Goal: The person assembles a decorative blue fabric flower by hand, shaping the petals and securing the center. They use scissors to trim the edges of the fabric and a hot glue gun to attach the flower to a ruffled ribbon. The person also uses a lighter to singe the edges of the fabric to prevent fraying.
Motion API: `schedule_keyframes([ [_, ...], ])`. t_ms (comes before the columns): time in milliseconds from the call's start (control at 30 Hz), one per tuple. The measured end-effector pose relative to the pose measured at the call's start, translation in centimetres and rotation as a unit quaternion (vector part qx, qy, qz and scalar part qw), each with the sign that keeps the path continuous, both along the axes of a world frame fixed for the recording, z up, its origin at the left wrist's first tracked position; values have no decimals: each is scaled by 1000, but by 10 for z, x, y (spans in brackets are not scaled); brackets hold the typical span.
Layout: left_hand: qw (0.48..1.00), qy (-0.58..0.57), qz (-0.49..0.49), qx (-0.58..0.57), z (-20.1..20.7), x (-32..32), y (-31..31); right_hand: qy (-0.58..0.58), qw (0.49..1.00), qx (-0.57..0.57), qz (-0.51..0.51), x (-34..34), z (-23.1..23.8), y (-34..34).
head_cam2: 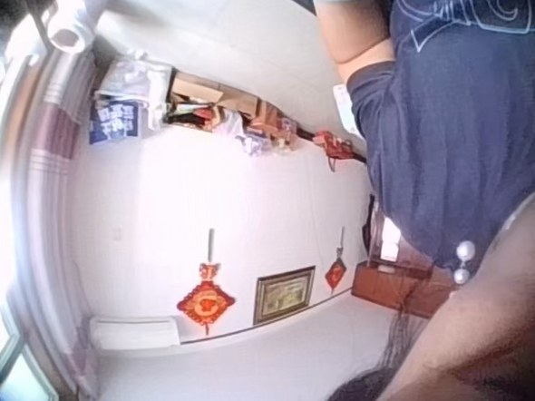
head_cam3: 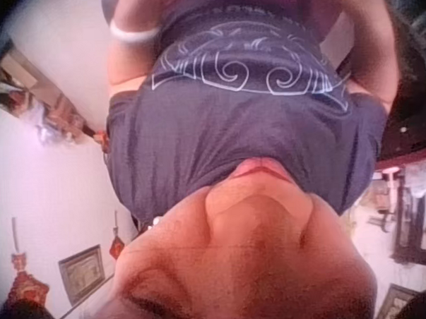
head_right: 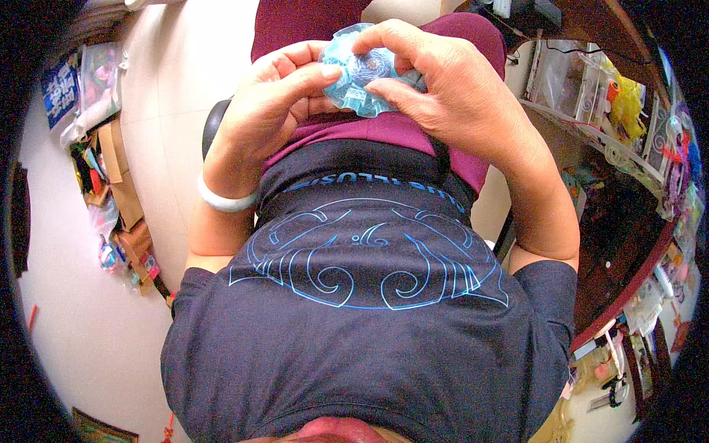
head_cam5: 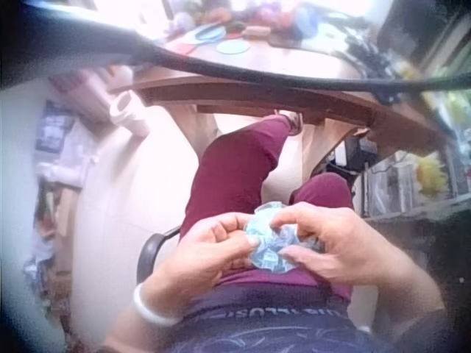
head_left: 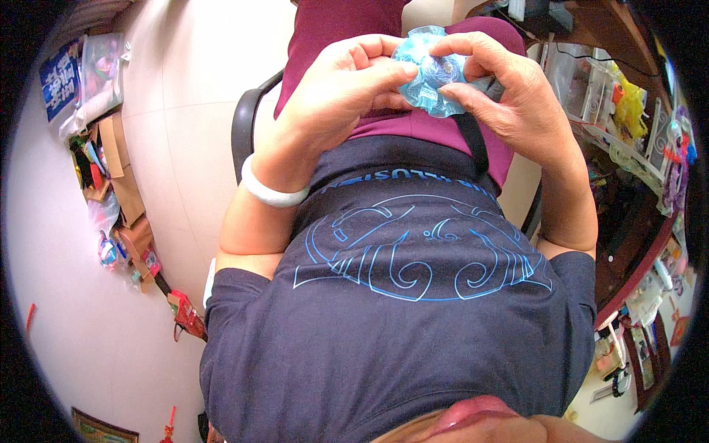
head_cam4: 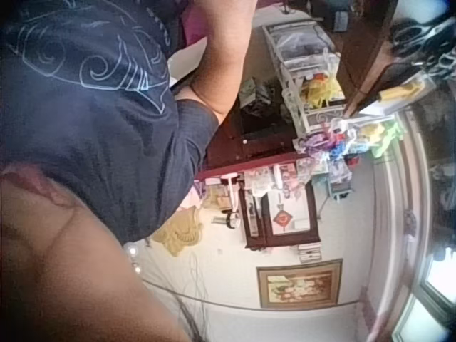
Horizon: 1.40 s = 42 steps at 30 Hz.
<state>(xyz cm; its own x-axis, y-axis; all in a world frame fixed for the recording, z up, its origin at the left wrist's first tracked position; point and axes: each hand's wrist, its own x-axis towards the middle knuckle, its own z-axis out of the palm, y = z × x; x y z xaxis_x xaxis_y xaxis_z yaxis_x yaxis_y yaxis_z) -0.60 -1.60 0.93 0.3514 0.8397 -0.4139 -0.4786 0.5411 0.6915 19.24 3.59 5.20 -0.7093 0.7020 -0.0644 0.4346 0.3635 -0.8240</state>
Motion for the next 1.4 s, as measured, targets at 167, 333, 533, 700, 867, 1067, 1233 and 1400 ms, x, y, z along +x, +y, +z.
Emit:
schedule_keyframes([
  [167, 1000, 16, -8, 6, -4, -1, 1, -40, 999, -2, -25, -2, 9, -2],
  [333, 1000, 19, -9, -21, -4, 2, 4, -23, 995, 94, -2, 2, -2, -3],
  [533, 998, 63, -21, 0, -6, 3, 1, -41, 994, 99, -5, 1, 1, -4],
  [700, 998, 40, -37, 12, -4, 0, 4, -51, 993, 108, 5, 1, 6, -3],
  [867, 998, 50, -30, -17, 2, 0, 12, -39, 994, 99, 2, 2, 2, -6],
  [1067, 989, 138, -24, 35, -3, 5, 9, -48, 994, 101, 2, 1, 4, -6],
  [1233, 997, 77, 7, 12, -3, 9, 10, -37, 992, 117, 1, 2, 0, -5],
  [1400, 997, 59, -19, 38, -9, 13, 8, -12, 997, 75, -30, -1, 1, -8],
])
